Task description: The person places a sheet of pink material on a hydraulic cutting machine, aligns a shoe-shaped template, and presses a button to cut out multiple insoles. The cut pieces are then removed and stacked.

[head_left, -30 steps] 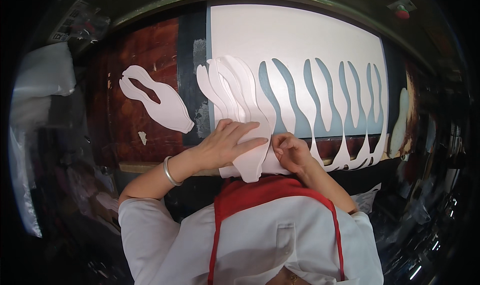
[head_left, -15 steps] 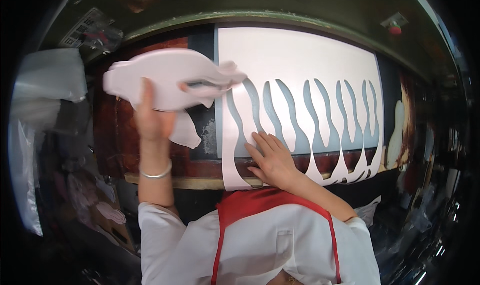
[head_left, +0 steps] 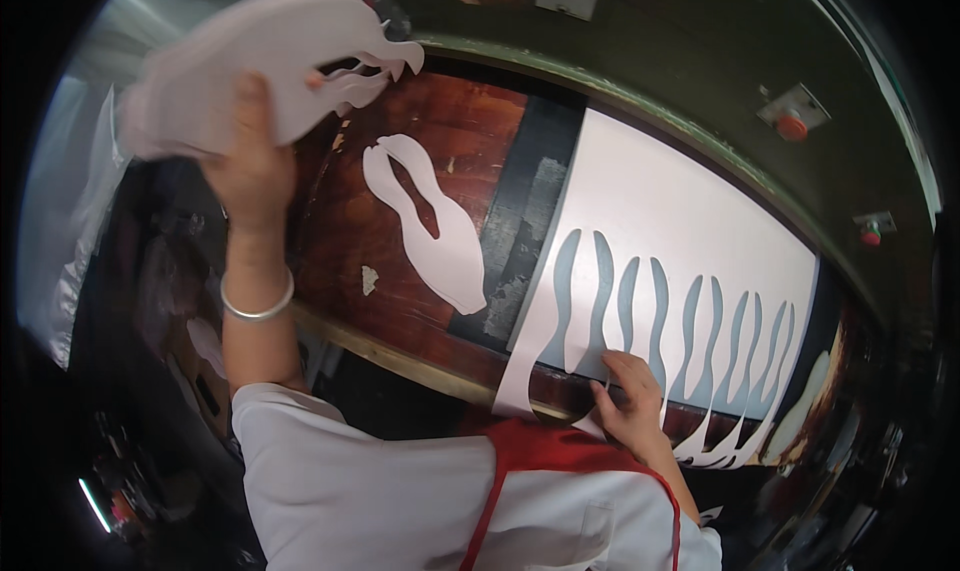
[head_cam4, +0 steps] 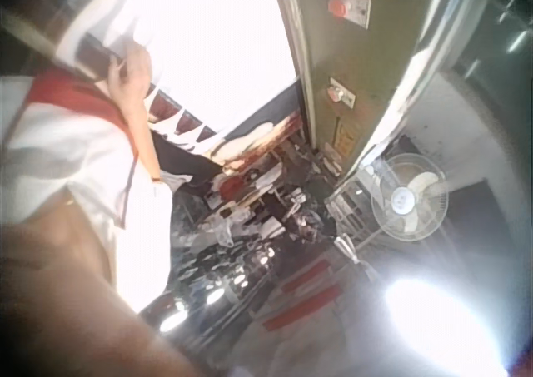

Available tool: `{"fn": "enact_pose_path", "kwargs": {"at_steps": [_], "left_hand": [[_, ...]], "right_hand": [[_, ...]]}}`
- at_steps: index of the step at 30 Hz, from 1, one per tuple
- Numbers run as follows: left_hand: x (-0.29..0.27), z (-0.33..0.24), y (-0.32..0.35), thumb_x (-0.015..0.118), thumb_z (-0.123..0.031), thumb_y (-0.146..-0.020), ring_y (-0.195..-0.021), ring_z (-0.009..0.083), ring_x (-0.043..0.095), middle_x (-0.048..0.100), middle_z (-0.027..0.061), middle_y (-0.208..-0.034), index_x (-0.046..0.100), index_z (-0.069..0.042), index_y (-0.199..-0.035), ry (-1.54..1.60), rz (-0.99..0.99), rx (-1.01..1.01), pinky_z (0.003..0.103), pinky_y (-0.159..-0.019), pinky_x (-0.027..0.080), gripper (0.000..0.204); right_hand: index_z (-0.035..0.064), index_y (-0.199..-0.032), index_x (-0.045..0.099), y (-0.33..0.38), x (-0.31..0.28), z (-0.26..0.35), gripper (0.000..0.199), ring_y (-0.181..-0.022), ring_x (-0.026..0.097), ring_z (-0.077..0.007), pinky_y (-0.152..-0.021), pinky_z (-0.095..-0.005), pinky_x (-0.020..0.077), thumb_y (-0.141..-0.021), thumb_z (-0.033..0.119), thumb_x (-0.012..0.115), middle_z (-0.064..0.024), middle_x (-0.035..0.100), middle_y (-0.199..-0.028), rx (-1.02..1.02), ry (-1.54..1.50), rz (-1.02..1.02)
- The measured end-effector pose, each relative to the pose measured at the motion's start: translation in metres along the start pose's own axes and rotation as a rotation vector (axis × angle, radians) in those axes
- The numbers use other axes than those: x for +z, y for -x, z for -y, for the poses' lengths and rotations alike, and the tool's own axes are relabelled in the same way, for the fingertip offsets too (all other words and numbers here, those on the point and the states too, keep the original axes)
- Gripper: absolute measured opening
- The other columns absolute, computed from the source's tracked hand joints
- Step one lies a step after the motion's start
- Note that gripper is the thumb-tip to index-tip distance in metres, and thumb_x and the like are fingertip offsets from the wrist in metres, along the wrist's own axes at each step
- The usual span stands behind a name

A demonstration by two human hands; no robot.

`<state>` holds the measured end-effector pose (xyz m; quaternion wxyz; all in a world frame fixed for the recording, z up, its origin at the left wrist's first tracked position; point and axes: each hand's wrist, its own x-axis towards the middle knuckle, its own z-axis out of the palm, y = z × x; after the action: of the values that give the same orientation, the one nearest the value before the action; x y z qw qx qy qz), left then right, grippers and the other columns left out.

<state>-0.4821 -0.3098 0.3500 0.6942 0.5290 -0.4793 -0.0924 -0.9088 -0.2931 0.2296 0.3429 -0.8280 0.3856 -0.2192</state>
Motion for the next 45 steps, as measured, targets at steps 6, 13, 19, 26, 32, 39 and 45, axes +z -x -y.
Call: {"fn": "enact_pose_path", "kwargs": {"at_steps": [6, 13, 19, 26, 32, 39, 45], "left_hand": [[0.017, 0.089, 0.122, 0.055, -0.004, -0.079, -0.108, 0.0271, 0.057, 0.055, 0.0147, -0.123, 0.06, -0.009, -0.12, -0.659, 0.774, 0.404, 0.038, -0.089, 0.041, 0.042], [0.006, 0.091, 0.156, 0.077, -0.026, -0.065, -0.117, 0.031, 0.045, 0.046, 0.0152, -0.13, 0.054, -0.013, -0.126, -0.833, 0.94, 0.174, 0.047, -0.095, 0.033, 0.067], [0.034, 0.02, 0.213, 0.075, -0.031, -0.07, -0.098, 0.0297, 0.052, 0.056, 0.0111, -0.106, 0.059, -0.006, -0.113, -0.768, 0.688, -0.016, 0.045, -0.085, 0.04, 0.051], [0.124, 0.004, 0.289, 0.062, -0.013, -0.088, -0.054, 0.0165, 0.057, 0.064, 0.0112, -0.07, 0.057, -0.002, -0.113, -0.481, 0.325, -0.665, 0.031, -0.055, 0.047, 0.027], [0.091, 0.048, 0.282, 0.044, -0.015, -0.098, -0.082, 0.0211, 0.051, 0.059, 0.0184, -0.092, 0.054, 0.007, -0.106, -0.487, 0.569, -0.418, 0.032, -0.08, 0.044, 0.026], [0.14, 0.097, 0.285, 0.042, -0.023, -0.099, -0.106, 0.0312, 0.057, 0.059, 0.026, -0.111, 0.047, 0.012, -0.122, -0.402, 0.588, -0.482, 0.037, -0.094, 0.045, 0.042], [0.219, 0.101, 0.291, 0.042, -0.024, -0.099, -0.104, 0.0326, 0.058, 0.059, 0.0264, -0.113, 0.046, 0.012, -0.123, -0.553, 0.626, -0.347, 0.038, -0.092, 0.047, 0.043]], "right_hand": [[-0.0017, -0.102, 0.062, 0.001, -0.016, 0.0, 0.035, -0.09, 0.062, -0.0339, -0.079, -0.0365, 0.0494, -0.068, -0.003, 0.07, -0.0179, 0.064, -0.101, 0.057, 0.011, 0.024], [-0.0013, -0.104, 0.062, 0.034, -0.047, -0.032, 0.031, -0.094, 0.061, -0.0307, -0.085, -0.0345, 0.0475, -0.074, -0.001, 0.068, -0.0165, 0.063, -0.103, 0.204, 0.109, -0.086], [-0.0027, -0.11, 0.06, 0.141, -0.142, -0.144, 0.031, -0.102, 0.06, -0.0308, -0.091, -0.0361, 0.0452, -0.081, 0.007, 0.064, -0.0187, 0.061, -0.111, 0.564, 0.661, -0.599], [-0.0035, -0.114, 0.057, 0.197, -0.163, -0.215, 0.037, -0.067, 0.058, -0.0152, -0.061, -0.0277, 0.0457, -0.086, 0.02, 0.065, -0.0084, 0.063, -0.076, 0.835, 0.026, -0.956], [0.0017, -0.106, 0.061, 0.183, -0.162, -0.197, 0.037, -0.088, 0.059, -0.0392, -0.077, -0.0448, 0.0472, -0.075, 0.021, 0.071, -0.0208, 0.061, -0.097, 0.862, 0.727, -0.831], [0.0014, -0.087, 0.063, 0.256, -0.189, -0.176, 0.024, -0.075, 0.062, -0.0382, -0.067, -0.0416, 0.0494, -0.088, 0.025, 0.059, -0.0223, 0.063, -0.08, 0.811, 0.035, -0.97], [0.0027, -0.067, 0.056, 0.329, -0.192, -0.16, 0.027, -0.063, 0.062, -0.033, -0.053, -0.0425, 0.047, -0.084, 0.022, 0.064, -0.0163, 0.061, -0.068, 1.081, 0.181, -0.909]]}}
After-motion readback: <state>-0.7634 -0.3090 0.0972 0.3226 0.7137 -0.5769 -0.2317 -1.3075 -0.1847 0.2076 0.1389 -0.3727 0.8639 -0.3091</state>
